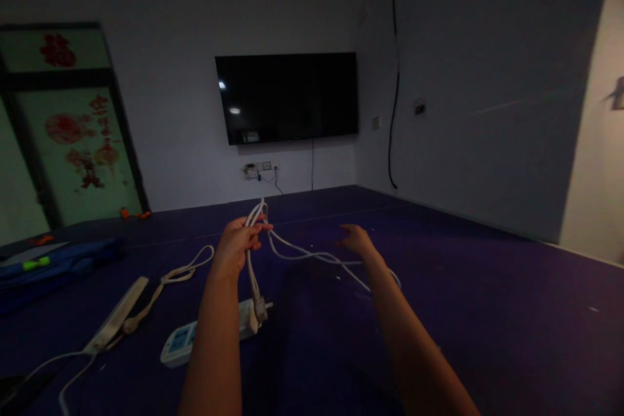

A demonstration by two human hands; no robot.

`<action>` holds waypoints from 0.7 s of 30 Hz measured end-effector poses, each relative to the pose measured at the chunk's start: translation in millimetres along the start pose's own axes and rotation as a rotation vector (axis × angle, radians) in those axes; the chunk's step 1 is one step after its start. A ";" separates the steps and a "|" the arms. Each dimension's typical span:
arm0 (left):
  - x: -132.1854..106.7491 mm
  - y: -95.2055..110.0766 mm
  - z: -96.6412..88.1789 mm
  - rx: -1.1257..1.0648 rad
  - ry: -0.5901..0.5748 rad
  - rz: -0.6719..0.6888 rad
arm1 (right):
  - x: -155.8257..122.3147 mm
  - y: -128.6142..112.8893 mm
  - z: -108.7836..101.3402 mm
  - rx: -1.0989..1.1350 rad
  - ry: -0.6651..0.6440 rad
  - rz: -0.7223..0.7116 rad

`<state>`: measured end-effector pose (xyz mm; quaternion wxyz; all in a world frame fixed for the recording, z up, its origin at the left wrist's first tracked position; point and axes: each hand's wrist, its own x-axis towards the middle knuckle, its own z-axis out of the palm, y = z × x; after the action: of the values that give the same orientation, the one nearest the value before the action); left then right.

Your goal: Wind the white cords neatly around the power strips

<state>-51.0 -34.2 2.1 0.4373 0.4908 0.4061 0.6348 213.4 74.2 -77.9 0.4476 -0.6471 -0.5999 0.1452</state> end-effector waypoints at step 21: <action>0.7 -22.7 29.9 0.255 -0.248 -0.032 | -62.1 -112.2 21.5 0.685 -0.399 -0.189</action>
<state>-18.3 -24.5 -13.5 0.4281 0.6103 0.4342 0.5058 110.6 13.2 -27.0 0.5234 -0.3618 -0.6487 0.4175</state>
